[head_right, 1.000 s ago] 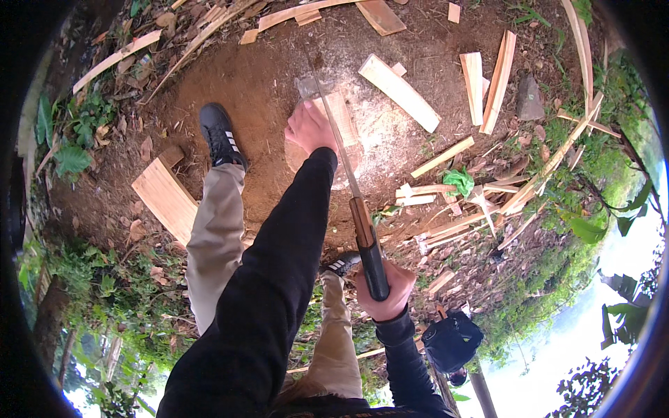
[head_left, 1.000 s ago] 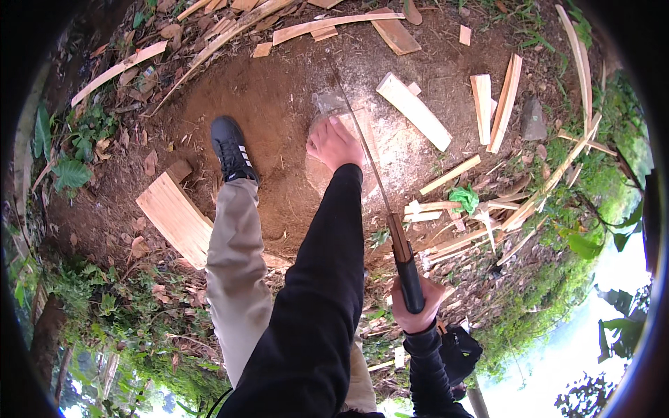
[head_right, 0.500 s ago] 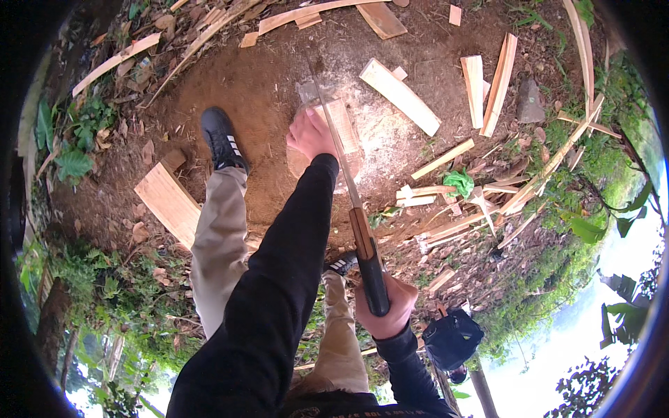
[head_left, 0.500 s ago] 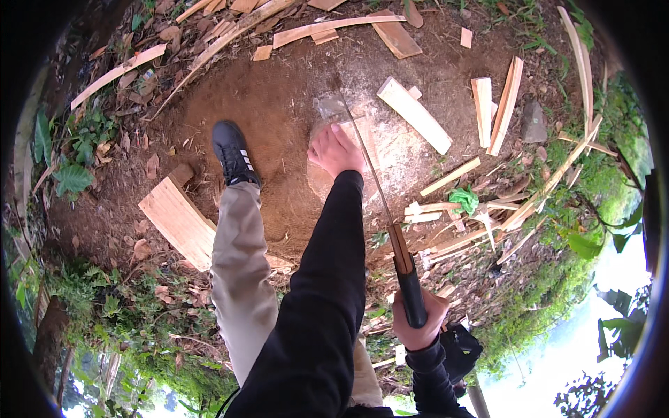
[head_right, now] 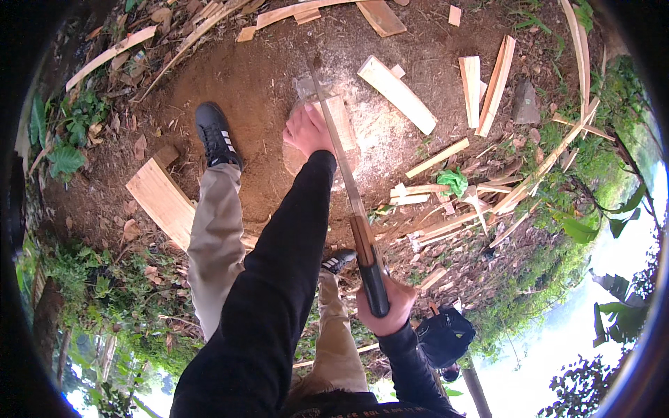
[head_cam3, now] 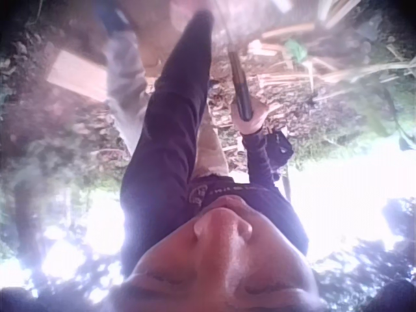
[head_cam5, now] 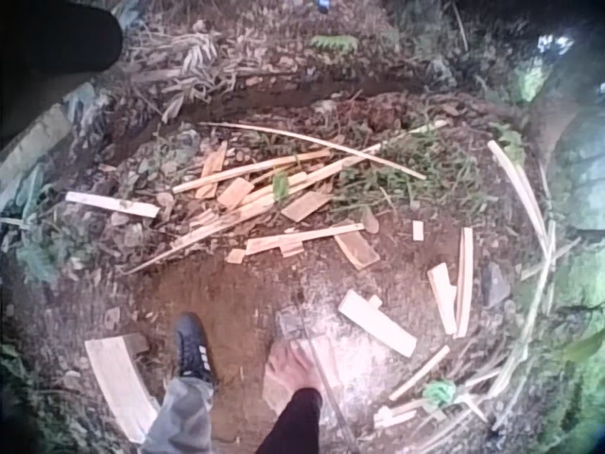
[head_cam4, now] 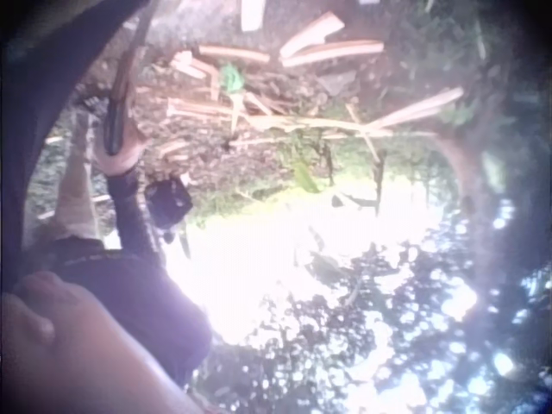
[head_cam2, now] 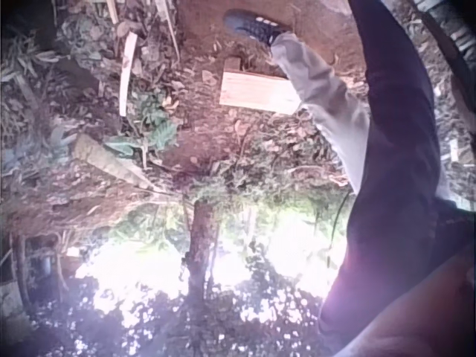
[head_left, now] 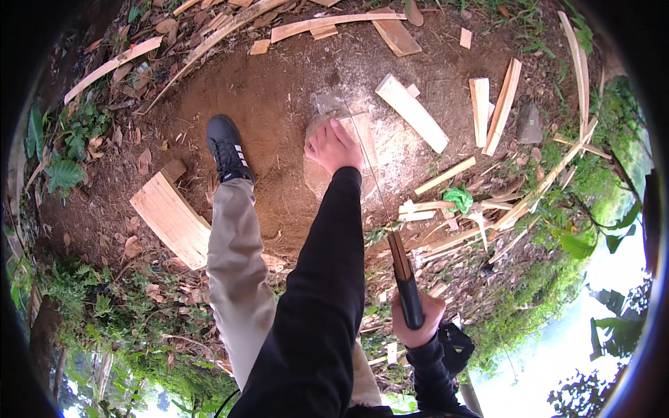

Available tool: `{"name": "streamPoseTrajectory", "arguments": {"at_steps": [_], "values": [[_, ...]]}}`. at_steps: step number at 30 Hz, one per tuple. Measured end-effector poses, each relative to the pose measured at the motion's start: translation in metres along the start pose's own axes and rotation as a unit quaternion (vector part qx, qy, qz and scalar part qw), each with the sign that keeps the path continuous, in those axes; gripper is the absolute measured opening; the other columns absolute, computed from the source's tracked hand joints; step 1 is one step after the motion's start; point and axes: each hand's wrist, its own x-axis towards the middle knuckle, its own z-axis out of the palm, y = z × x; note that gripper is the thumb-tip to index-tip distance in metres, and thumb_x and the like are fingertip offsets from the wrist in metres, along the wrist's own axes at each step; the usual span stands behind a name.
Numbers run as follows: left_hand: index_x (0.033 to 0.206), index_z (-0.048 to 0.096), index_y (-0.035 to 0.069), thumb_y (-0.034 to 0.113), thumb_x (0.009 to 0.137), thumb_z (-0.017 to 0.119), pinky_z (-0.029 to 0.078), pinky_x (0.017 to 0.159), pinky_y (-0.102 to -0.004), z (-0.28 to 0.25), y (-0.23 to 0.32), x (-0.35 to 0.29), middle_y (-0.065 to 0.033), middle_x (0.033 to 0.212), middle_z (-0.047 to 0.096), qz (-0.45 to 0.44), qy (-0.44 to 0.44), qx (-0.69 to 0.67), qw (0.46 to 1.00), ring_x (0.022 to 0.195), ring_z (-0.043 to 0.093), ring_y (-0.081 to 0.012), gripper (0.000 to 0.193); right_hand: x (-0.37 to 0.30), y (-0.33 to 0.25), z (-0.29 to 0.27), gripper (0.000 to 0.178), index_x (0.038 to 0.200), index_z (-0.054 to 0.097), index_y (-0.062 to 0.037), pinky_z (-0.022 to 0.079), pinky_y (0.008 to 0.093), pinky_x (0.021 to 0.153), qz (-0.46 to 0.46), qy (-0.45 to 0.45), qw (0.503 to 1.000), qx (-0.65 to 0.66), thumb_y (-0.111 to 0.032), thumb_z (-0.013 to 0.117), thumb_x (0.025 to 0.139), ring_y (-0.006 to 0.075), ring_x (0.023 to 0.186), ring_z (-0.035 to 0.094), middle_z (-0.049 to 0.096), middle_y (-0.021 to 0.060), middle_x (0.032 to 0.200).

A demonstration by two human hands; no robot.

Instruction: The person uses a machete to repeatedly strike and split a small piece of wood placed on a flat rock. The person holds the wood steady with one hand while swinging the machete with the other to produce thin wood shavings and smaller pieces.

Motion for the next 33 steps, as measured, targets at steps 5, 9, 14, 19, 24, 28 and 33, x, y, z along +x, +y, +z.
{"name": "streamPoseTrajectory", "arguments": {"at_steps": [5, 9, 14, 19, 24, 28, 33], "values": [[0.108, 0.065, 0.017, 0.031, 0.102, 0.033, 0.026, 0.098, -0.0468, -0.005, 0.009, 0.003, -0.0020, 0.110, 0.063, 0.021, 0.018, -0.039, 0.999, 0.109, 0.053, -0.0229, 0.035, -0.015, 0.023, 0.005, 0.016, 0.060, 0.054, -0.0015, 0.038, 0.0283, 0.043, 0.016, -0.010, 0.999, 0.029, -0.005, 0.064, 0.071, 0.0128, 0.040, 0.052, 0.046, 0.0068, 0.045], [0.108, 0.064, 0.019, 0.030, 0.102, 0.033, 0.025, 0.099, -0.0481, 0.001, -0.001, 0.003, 0.0006, 0.111, 0.063, 0.033, -0.002, -0.024, 0.999, 0.111, 0.053, -0.0211, 0.034, -0.019, 0.032, 0.012, 0.014, 0.061, 0.055, -0.0017, 0.037, 0.0285, 0.043, 0.002, 0.008, 0.999, 0.051, -0.004, 0.064, 0.071, 0.0115, 0.042, 0.052, 0.046, 0.0069, 0.046], [0.106, 0.065, 0.019, 0.032, 0.102, 0.033, 0.025, 0.099, -0.0487, 0.003, -0.004, -0.003, 0.0009, 0.108, 0.064, 0.027, 0.003, -0.009, 1.000, 0.108, 0.054, -0.0203, 0.035, -0.021, 0.052, 0.014, 0.011, 0.064, 0.057, -0.0020, 0.038, 0.0304, 0.042, -0.008, 0.022, 1.000, 0.002, -0.004, 0.067, 0.069, 0.0179, 0.040, 0.051, 0.047, 0.0098, 0.047], [0.101, 0.065, 0.015, 0.030, 0.101, 0.035, 0.025, 0.099, -0.0486, 0.003, -0.001, 0.002, -0.0022, 0.102, 0.064, 0.024, -0.004, -0.045, 0.999, 0.104, 0.054, -0.0213, 0.033, -0.026, 0.059, 0.019, 0.009, 0.073, 0.066, -0.0037, 0.044, 0.0319, 0.043, -0.009, 0.024, 1.000, 0.000, -0.007, 0.067, 0.065, 0.0252, 0.041, 0.056, 0.053, 0.0109, 0.050], [0.100, 0.064, 0.014, 0.029, 0.101, 0.035, 0.024, 0.099, -0.0486, 0.002, -0.001, 0.001, -0.0035, 0.101, 0.064, 0.020, -0.019, -0.024, 0.999, 0.104, 0.054, -0.0220, 0.033, -0.022, 0.051, 0.024, 0.015, 0.061, 0.055, -0.0009, 0.039, 0.0288, 0.043, -0.026, 0.035, 0.999, 0.021, -0.004, 0.066, 0.070, 0.0142, 0.040, 0.051, 0.046, 0.0078, 0.047], [0.101, 0.064, 0.014, 0.029, 0.101, 0.036, 0.024, 0.099, -0.0488, 0.002, -0.001, 0.002, -0.0026, 0.105, 0.063, 0.021, -0.009, -0.049, 0.999, 0.105, 0.054, -0.0221, 0.032, -0.025, 0.056, 0.026, 0.015, 0.060, 0.055, -0.0007, 0.039, 0.0296, 0.043, -0.024, 0.043, 0.998, 0.028, -0.003, 0.066, 0.069, 0.0181, 0.040, 0.052, 0.048, 0.0091, 0.047], [0.101, 0.064, 0.016, 0.030, 0.100, 0.036, 0.024, 0.099, -0.0491, 0.001, -0.001, 0.000, -0.0010, 0.105, 0.064, 0.006, -0.029, -0.046, 0.999, 0.107, 0.053, -0.0213, 0.031, -0.030, 0.050, 0.023, 0.019, 0.059, 0.052, -0.0011, 0.036, 0.0300, 0.042, -0.019, 0.058, 0.998, -0.005, -0.002, 0.067, 0.070, 0.0173, 0.039, 0.050, 0.047, 0.0096, 0.047]]}}
